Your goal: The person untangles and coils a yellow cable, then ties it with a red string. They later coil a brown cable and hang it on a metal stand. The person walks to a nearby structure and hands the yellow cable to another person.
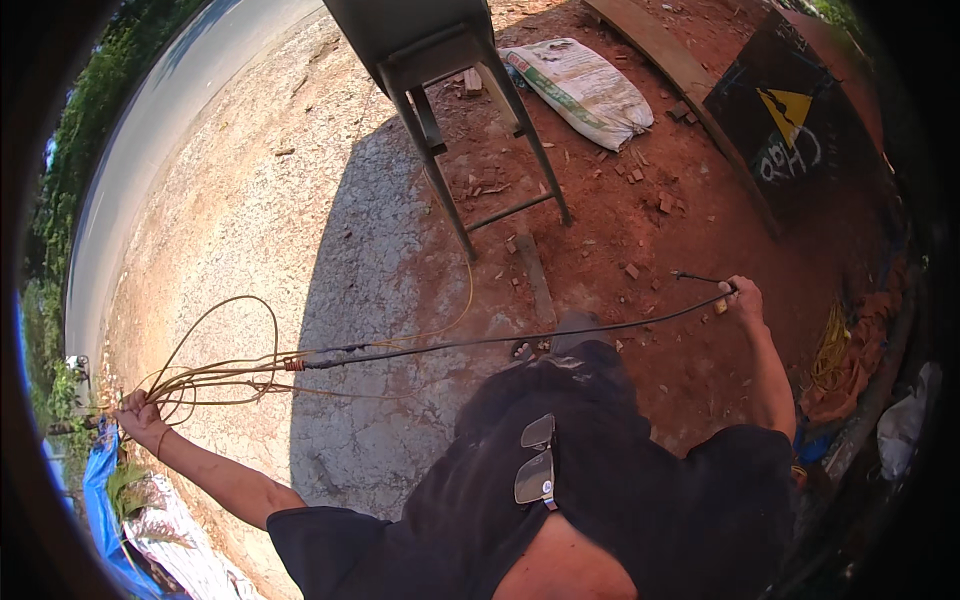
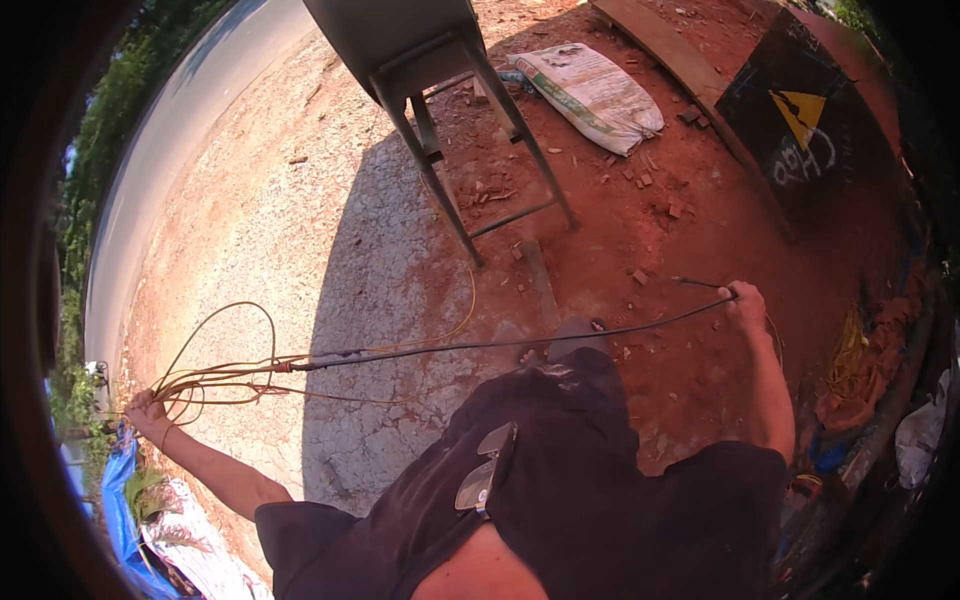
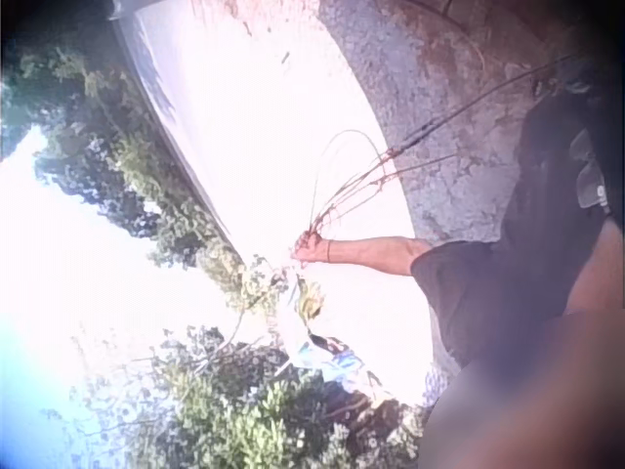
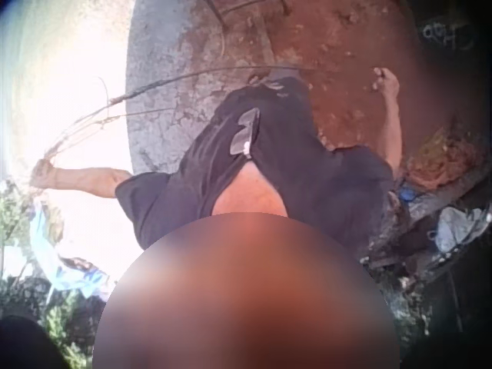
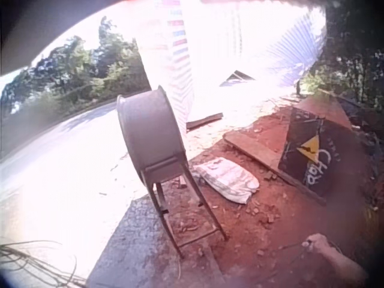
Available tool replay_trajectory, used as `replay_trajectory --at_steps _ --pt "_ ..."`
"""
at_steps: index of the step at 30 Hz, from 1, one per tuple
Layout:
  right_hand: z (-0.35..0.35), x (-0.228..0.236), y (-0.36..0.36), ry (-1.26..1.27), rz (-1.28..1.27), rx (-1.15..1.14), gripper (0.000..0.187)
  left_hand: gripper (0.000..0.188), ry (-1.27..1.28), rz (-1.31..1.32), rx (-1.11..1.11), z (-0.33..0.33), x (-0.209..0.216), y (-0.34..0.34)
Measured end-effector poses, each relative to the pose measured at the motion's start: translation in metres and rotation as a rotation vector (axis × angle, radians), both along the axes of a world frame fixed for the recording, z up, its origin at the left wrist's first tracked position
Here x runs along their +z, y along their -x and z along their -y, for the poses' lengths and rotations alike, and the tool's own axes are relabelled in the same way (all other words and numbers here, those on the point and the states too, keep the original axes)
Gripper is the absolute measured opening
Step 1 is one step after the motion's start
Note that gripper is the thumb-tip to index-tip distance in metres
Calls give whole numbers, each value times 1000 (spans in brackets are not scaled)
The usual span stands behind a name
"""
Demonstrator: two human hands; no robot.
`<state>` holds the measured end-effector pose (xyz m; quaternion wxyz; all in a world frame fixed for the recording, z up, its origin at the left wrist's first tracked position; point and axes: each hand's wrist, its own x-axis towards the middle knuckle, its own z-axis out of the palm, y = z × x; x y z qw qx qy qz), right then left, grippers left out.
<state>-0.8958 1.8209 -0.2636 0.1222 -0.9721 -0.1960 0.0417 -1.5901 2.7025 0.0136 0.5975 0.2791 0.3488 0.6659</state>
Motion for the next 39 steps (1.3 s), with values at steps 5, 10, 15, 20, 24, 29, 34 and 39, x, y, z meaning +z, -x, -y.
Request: replay_trajectory --at_steps 5,10,15,20,24,29,34,39 --pt "-37 44 -17 23 -32 33 37 48 -54 -161 -314 44 38 -55" --pt "-203 149 6 -285 -62 503 23 32 -204 -531 -659 111 75 -181" --pt "-382 245 65 -431 -384 1000 19 39 -291 -747 -865 180 51 -306" --pt "-515 247 121 -791 -147 1262 19 45 -410 -848 -929 222 -16 -377" --pt "-581 250 113 -880 12 1247 21 41 -225 -548 -1113 204 -34 -400" --pt "-625 252 71 -853 -162 1221 28 60 -162 -714 -1179 169 -9 -409" --pt "-630 256 58 -1093 -148 1161 49 29 -375 -1118 -1196 133 42 -410" --pt "-648 249 102 -1018 446 1264 57 27 -790 -1375 -1318 117 46 -440"
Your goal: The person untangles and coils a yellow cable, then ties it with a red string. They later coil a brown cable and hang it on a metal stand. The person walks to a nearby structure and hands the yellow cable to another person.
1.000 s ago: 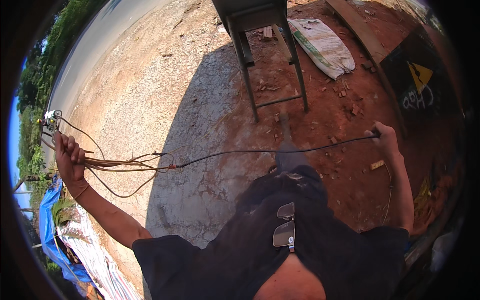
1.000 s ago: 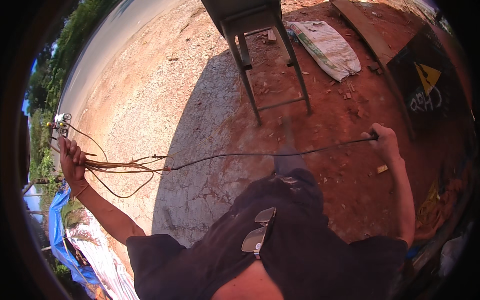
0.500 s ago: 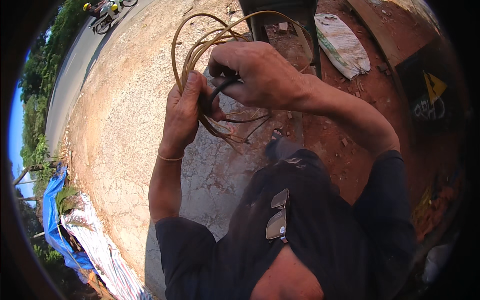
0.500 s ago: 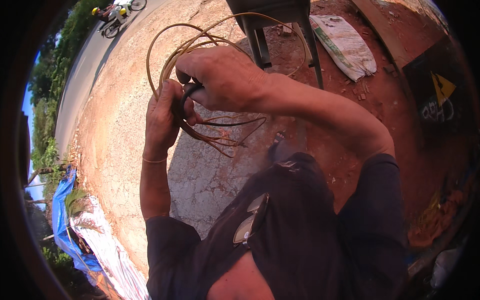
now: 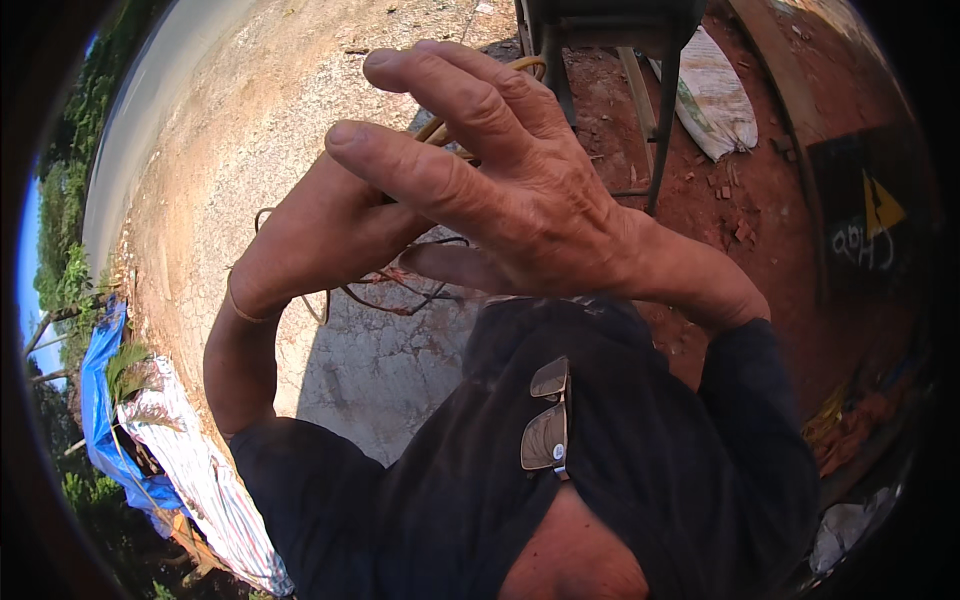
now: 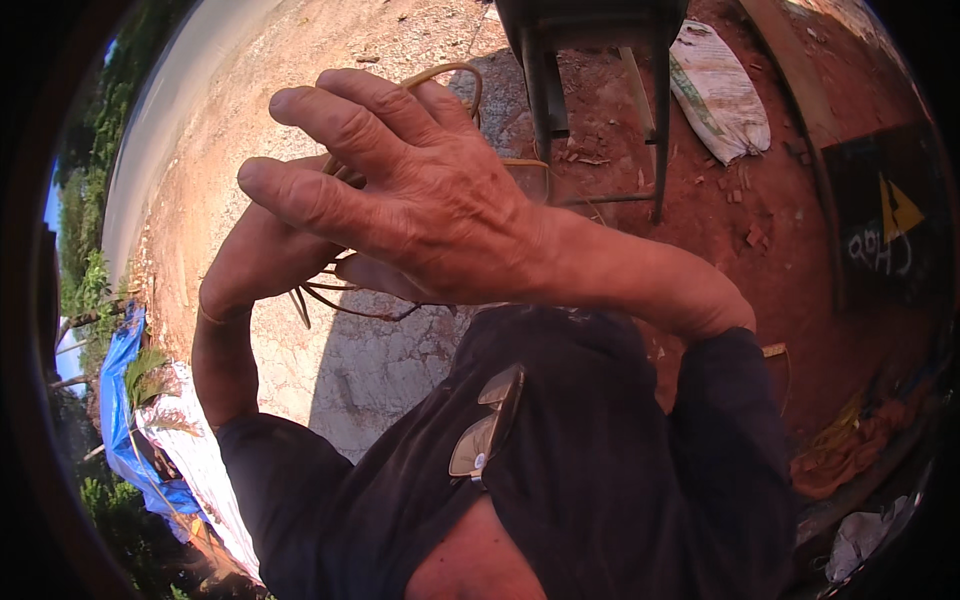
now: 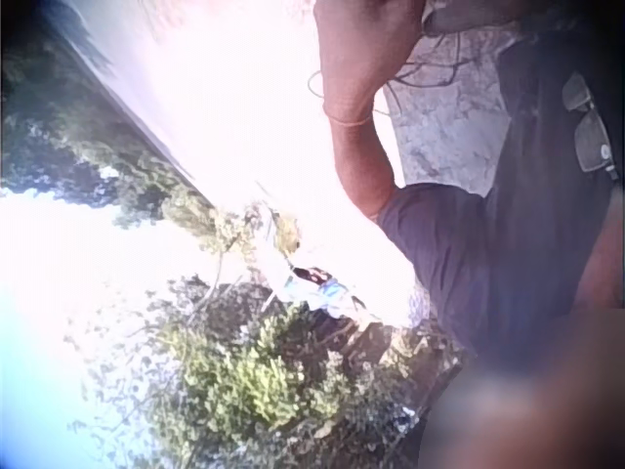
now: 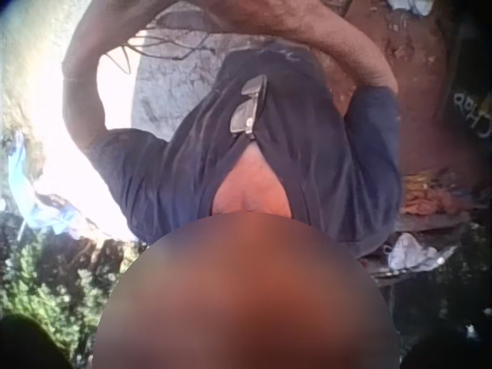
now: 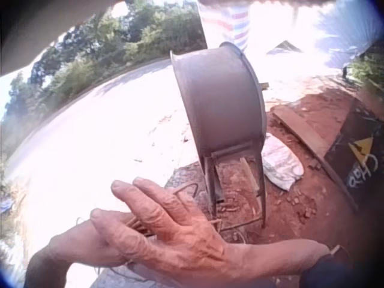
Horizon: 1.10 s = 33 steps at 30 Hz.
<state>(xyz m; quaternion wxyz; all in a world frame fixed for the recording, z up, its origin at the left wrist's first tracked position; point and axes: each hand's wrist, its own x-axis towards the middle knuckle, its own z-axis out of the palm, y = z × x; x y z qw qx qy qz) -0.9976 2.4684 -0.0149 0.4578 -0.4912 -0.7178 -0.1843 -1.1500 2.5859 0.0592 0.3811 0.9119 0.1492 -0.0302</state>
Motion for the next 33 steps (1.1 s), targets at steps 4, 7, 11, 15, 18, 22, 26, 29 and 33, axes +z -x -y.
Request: replay_trajectory --at_steps 4,7,11,15,18,22,26,29,33 --pt "-15 -16 7 182 -97 -179 33 30 14 -180 44 -3 -1 -11" --pt "-7 -25 1 346 -139 -225 30 29 13 -259 34 -9 -3 -11" --pt "-5 -30 0 312 -155 -270 32 27 100 -90 -4 -26 -10 -12" --pt "-34 -27 -2 235 -524 -77 25 21 186 192 -73 -51 -18 -18" --pt "-34 -16 -9 246 -673 -61 14 19 233 291 -131 -83 -26 -22" --pt "-21 4 -25 224 -855 -136 10 15 282 354 -181 -121 -66 -30" --pt "-15 10 -29 150 -924 -177 17 16 262 348 -167 -152 -118 -40" --pt "-16 -7 -31 124 -1008 -199 16 14 263 411 0 -164 -142 -44" --pt "-26 -54 -37 65 -1120 -250 10 9 452 666 282 -178 -135 -46"
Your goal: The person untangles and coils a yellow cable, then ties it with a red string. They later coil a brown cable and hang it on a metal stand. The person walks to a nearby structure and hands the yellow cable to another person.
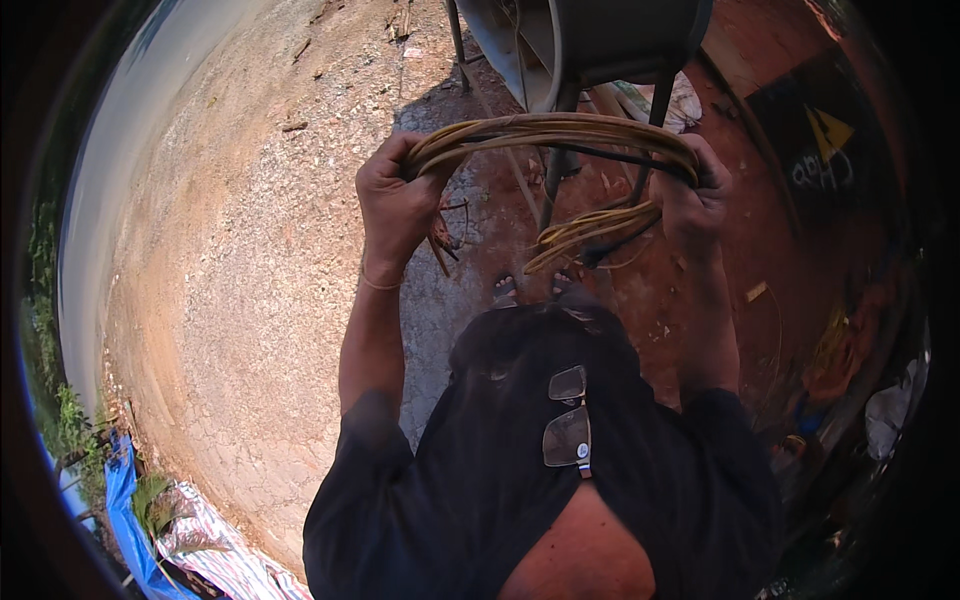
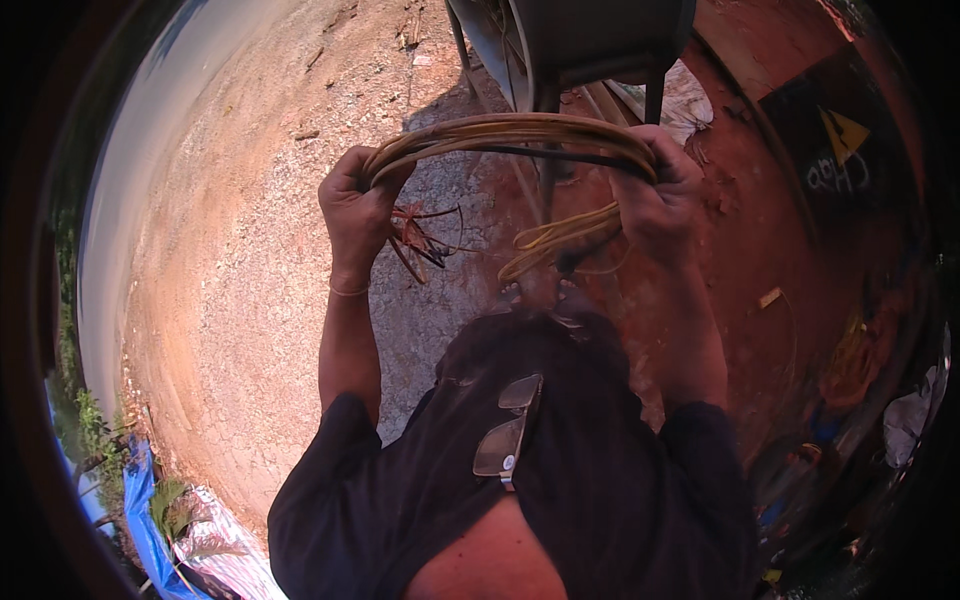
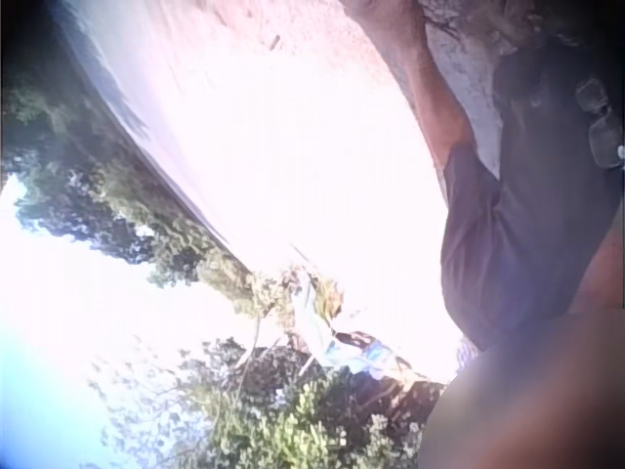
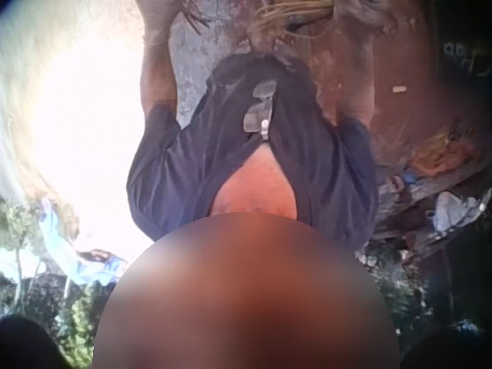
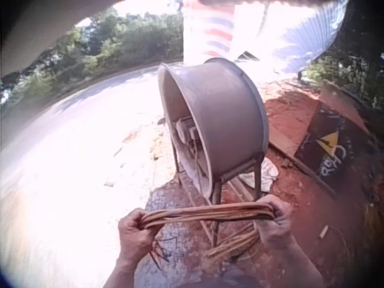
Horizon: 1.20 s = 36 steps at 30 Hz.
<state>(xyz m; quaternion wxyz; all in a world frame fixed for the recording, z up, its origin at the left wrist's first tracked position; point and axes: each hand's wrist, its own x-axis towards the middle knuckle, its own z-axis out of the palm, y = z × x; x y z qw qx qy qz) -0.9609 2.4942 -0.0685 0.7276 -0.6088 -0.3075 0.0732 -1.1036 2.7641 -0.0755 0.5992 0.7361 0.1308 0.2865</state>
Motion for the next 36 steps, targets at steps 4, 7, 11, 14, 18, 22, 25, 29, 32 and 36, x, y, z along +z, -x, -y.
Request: replay_trajectory --at_steps 4,7,11,14,18,22,25,29,32,36 --pt "-15 -37 1 -138 -156 -67 4 12 -398 -5 32 -8 29 9" --pt "-31 -48 11 -303 -395 -24 11 23 -281 -38 -110 1 34 3" --pt "-41 -33 8 -528 -629 9 21 42 -180 -338 -410 19 23 -13" --pt "-46 -15 6 -519 -621 54 26 43 195 -369 -625 38 14 -17" --pt "-72 -13 18 -548 -722 45 25 42 -12 -482 -652 60 3 -25" --pt "-86 -16 19 -668 -686 312 26 33 -436 -279 -358 77 -13 -31" --pt "-95 -16 16 -648 -699 294 28 31 -312 -262 -334 80 -21 -31" --pt "-96 -27 11 -641 -865 186 22 42 233 -393 -500 64 -24 -26" --pt "-91 -51 3 -623 -1071 81 20 37 441 -483 -636 42 -27 -24" --pt "-96 -97 -13 -436 -1149 160 22 23 575 -644 -627 23 -47 -17"
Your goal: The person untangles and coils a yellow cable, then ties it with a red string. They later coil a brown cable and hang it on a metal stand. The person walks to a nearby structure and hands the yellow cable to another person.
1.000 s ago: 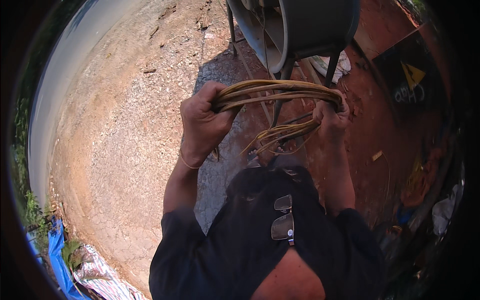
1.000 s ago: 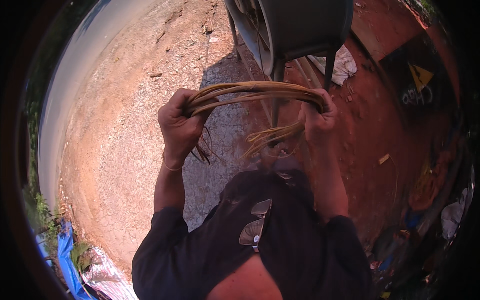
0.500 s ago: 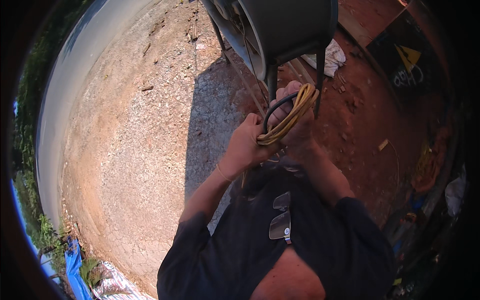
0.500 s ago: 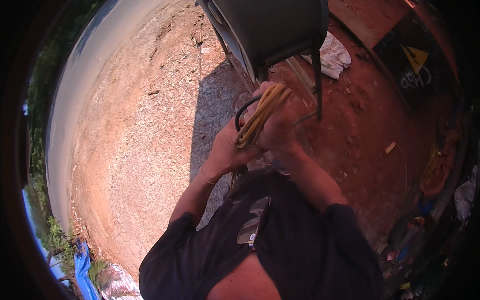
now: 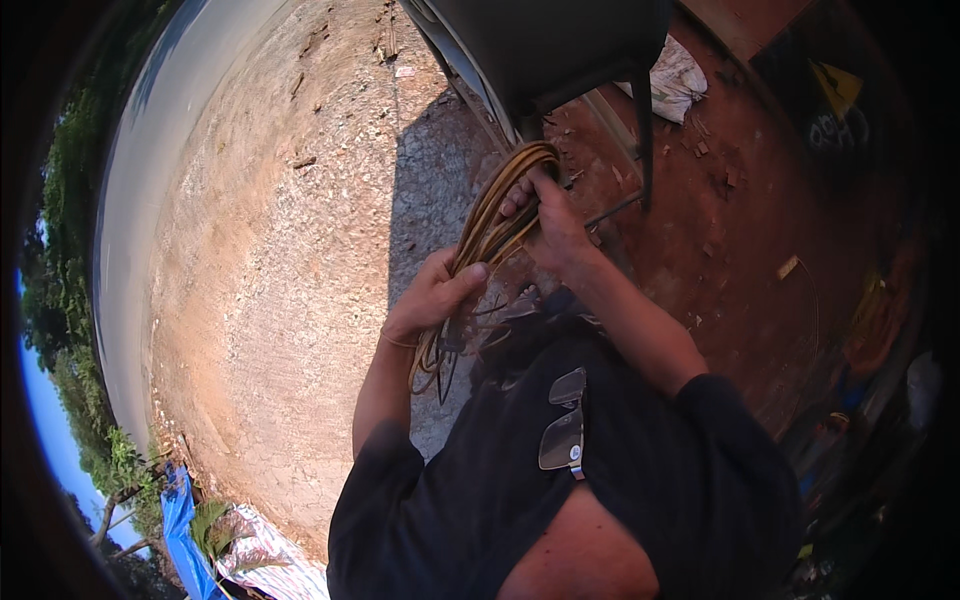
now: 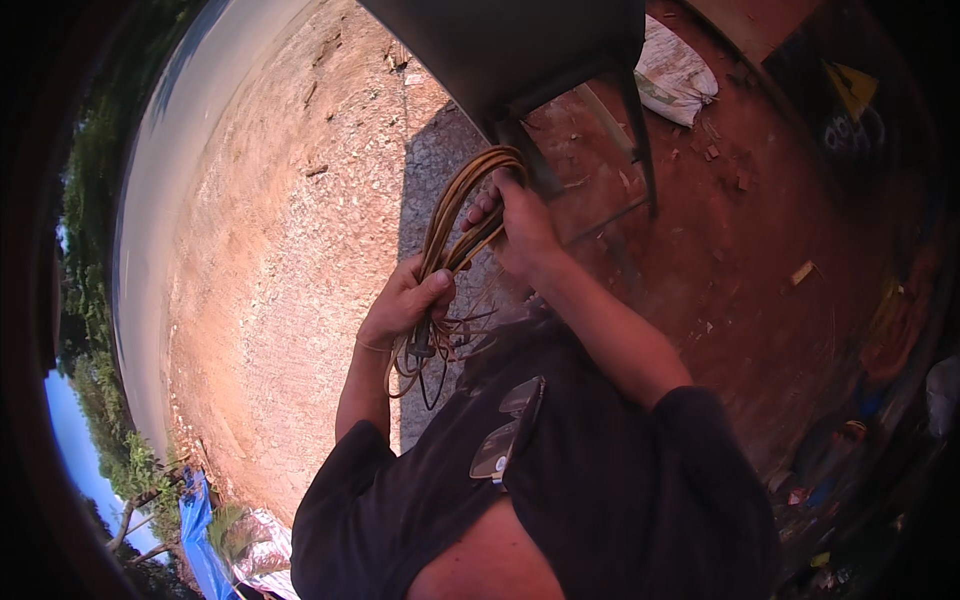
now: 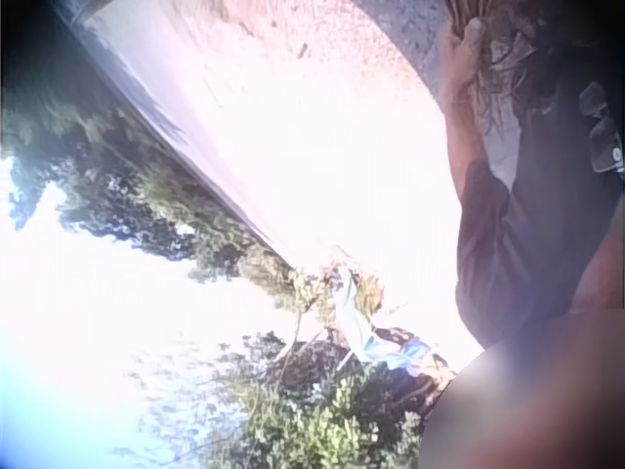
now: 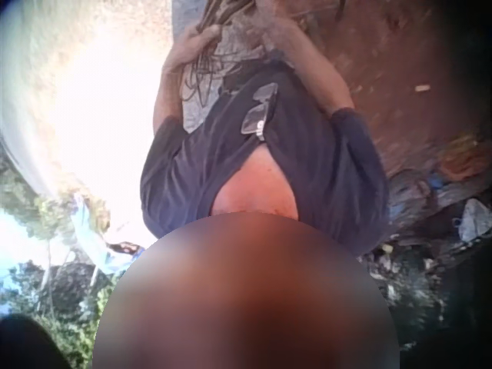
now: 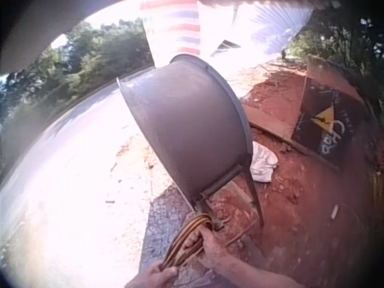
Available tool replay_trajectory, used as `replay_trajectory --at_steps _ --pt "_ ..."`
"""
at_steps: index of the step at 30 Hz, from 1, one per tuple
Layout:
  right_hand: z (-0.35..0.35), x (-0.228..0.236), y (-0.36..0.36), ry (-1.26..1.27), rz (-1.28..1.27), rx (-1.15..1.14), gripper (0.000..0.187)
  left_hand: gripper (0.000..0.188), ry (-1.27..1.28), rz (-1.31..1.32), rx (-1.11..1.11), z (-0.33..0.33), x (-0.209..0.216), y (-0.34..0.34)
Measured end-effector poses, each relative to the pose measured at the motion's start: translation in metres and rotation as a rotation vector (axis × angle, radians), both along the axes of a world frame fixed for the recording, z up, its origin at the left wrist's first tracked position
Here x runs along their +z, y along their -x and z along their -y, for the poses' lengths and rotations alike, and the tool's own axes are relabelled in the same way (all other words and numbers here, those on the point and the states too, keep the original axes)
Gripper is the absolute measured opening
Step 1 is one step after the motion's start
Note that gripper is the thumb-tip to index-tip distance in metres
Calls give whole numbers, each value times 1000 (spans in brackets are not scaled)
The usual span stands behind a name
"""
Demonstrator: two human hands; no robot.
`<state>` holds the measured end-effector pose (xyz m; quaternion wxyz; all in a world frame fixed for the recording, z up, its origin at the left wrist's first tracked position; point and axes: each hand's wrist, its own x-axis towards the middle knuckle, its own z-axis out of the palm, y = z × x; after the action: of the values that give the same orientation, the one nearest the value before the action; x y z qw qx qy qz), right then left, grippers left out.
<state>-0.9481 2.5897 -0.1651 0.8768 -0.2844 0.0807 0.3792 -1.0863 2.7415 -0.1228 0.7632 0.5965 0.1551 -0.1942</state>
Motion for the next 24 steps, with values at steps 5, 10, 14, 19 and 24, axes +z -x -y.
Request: replay_trajectory --at_steps 5,10,14,19,24 --pt "40 -62 -16 565 342 498 27 28 -753 62 -111 -17 -51 6" --pt "71 -129 -46 795 364 456 25 32 -1110 7 -225 -37 -115 -24" --pt "80 -163 -78 871 439 231 27 34 -1172 102 -222 -46 -151 -72" --pt "65 -179 -98 1088 776 7 32 35 -1098 140 -459 -63 -165 -149" --pt "46 -190 -114 1176 789 -24 30 29 -718 217 -327 -40 -191 -199"
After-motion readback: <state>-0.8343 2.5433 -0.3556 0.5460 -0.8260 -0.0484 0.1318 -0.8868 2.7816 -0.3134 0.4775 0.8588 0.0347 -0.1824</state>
